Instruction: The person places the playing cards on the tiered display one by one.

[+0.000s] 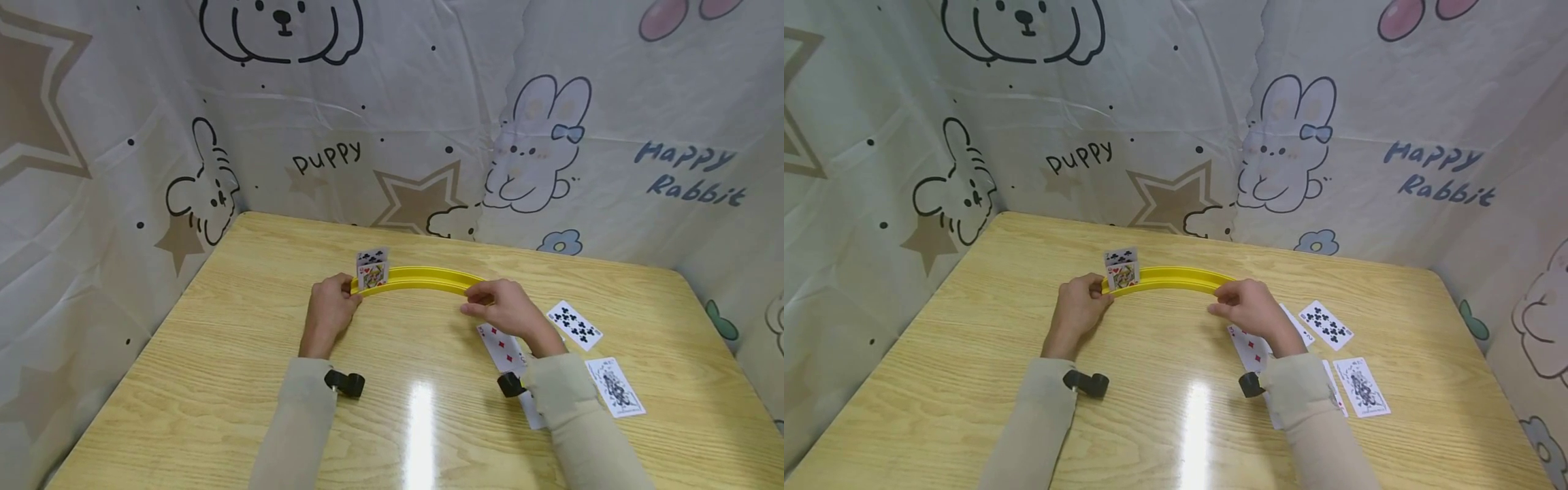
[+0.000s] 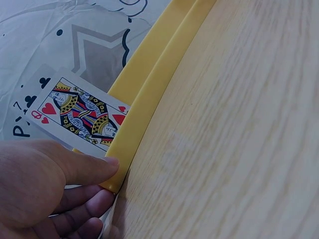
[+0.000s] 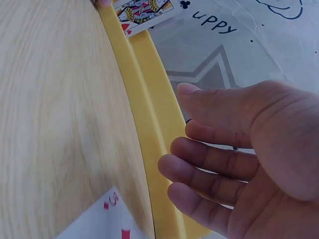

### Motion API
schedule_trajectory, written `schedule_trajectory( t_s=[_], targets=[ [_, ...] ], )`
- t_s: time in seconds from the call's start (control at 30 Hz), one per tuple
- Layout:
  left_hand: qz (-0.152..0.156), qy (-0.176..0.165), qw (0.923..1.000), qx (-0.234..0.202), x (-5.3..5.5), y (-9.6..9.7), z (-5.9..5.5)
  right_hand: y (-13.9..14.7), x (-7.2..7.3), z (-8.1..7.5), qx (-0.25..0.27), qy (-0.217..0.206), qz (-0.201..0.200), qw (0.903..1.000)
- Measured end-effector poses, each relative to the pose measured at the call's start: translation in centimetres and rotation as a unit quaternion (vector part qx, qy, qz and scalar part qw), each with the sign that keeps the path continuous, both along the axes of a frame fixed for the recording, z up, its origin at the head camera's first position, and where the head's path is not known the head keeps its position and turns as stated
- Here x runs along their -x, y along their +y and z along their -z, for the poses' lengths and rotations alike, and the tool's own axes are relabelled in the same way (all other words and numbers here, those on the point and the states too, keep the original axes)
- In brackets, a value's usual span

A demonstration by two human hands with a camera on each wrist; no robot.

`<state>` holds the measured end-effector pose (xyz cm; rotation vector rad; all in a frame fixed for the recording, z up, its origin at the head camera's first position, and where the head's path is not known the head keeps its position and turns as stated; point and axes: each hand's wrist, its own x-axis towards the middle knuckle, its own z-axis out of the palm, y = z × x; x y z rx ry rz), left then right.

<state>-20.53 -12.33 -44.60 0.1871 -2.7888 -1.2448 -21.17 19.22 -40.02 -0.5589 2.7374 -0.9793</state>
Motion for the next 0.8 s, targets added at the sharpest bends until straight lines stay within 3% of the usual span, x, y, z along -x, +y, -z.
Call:
schedule_trajectory(
  t_s=[0.8],
  targets=[
    [0.003,0.007,1.0000,0.005,0.0,0.0,-0.1,3.0,-1.5,0.6,-0.044,-0.013,0.026,0.9986]
  ],
)
